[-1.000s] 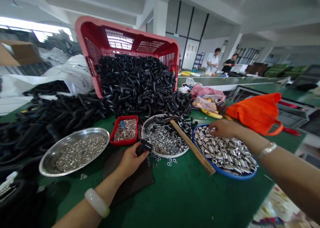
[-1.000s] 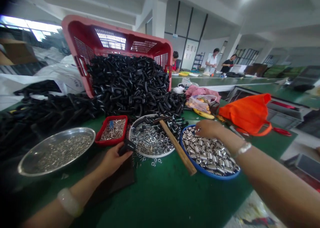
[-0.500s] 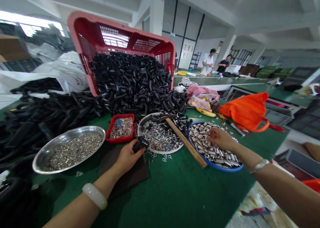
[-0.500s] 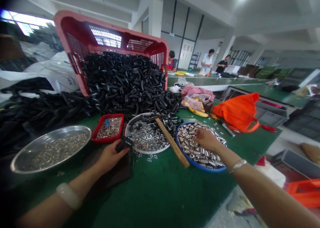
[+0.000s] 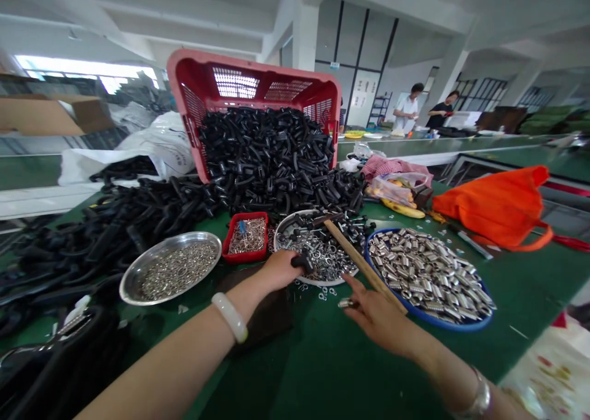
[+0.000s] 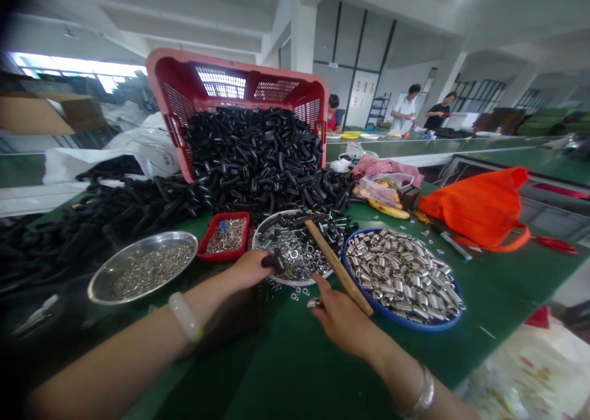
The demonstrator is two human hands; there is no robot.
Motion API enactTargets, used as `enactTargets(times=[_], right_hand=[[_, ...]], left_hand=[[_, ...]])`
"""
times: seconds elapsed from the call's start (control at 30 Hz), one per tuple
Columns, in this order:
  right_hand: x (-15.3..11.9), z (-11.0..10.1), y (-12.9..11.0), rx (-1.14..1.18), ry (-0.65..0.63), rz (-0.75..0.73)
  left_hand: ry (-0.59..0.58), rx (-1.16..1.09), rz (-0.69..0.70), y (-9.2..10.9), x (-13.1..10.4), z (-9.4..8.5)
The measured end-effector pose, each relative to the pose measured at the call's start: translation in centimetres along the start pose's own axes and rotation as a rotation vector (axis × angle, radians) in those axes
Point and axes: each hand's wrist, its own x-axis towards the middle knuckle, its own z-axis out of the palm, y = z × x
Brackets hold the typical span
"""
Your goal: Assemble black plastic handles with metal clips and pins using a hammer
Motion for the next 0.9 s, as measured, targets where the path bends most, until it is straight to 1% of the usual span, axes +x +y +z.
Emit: enactTargets(times=[0.1,0.2,0.27,0.37,0.43,0.57,0.67,0.73,0.8,0.83,0.9], right_hand=[[0.7,1.0,0.8,-0.013,-0.026,-0.048],[0.5,1.8,1.0,-0.071,0.002,-0.056],[0.4,2.6,0.7,-0.099,0.022,-0.069],[0.8,3.9,-0.4,-0.177,0.054,-0.103],[1.4,4.8,-1.4,-0.272,0.058,-0.105],[2.8,6.0,-3.6,-0.423,0.049,-0.082],[3.3,6.5,-4.9,-0.477,0.021,-0.084],[3.5,6.8,-5.1,-0.498,-0.01,-0.095],[3.6,6.6,-4.8,-0.501,-0.033,-0.116],[3.7,6.3,-4.5,-0.477,-0.033,-0.133],[3.9,5.1,-3.7,-0.328,-0.014,-0.143]], left_hand=[[-0.035,0.09,-0.037,1.1,1.4,0.3],[0.014,0.086,-0.068,1.3,2.9,0.2],[0.023,0.094,-0.059,1.2,3.8,0.2],[-0.028,0.153,0.0,1.4,4.7,0.6],[-0.035,0.182,0.023,1.7,4.8,1.1],[0.01,0.206,0.034,2.2,4.2,1.9],[0.066,0.197,0.039,2.2,4.0,2.0],[0.144,0.112,0.023,2.0,3.8,1.8],[0.202,-0.085,-0.033,1.6,3.2,1.5],[0.203,-0.218,-0.076,1.3,2.7,1.2],[0.149,-0.51,-0.172,0.8,1.3,0.9]])
